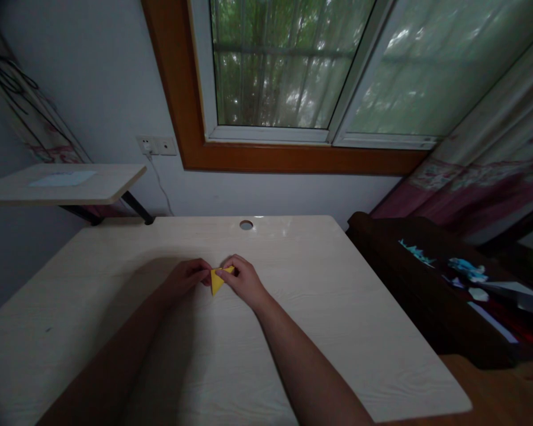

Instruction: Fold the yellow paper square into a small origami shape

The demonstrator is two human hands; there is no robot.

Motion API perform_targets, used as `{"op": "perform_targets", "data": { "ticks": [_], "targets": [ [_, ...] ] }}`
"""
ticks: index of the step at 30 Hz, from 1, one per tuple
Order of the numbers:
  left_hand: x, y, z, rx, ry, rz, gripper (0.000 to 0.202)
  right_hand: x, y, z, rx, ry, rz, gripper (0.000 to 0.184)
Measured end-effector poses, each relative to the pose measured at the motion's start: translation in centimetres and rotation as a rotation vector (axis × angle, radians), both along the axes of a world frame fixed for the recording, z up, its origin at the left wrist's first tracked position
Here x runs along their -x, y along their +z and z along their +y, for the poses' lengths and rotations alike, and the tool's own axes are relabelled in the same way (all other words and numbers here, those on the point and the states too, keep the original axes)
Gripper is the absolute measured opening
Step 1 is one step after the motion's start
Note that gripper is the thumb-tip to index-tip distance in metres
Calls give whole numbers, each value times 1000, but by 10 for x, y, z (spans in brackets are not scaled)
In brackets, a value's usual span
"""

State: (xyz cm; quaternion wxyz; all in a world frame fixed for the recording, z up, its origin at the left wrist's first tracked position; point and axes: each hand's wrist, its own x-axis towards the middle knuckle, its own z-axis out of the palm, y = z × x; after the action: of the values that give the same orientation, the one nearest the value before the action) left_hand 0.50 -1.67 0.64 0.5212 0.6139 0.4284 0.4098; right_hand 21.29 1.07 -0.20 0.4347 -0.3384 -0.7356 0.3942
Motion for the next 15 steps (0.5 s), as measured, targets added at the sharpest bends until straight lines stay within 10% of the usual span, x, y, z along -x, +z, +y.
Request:
{"op": "perform_targets", "data": {
  "ticks": [15],
  "targets": [
    [-1, -2, 2, -6, -18, 88, 31, 1, 0, 1, -27, 23, -25, 24]
  ]
}}
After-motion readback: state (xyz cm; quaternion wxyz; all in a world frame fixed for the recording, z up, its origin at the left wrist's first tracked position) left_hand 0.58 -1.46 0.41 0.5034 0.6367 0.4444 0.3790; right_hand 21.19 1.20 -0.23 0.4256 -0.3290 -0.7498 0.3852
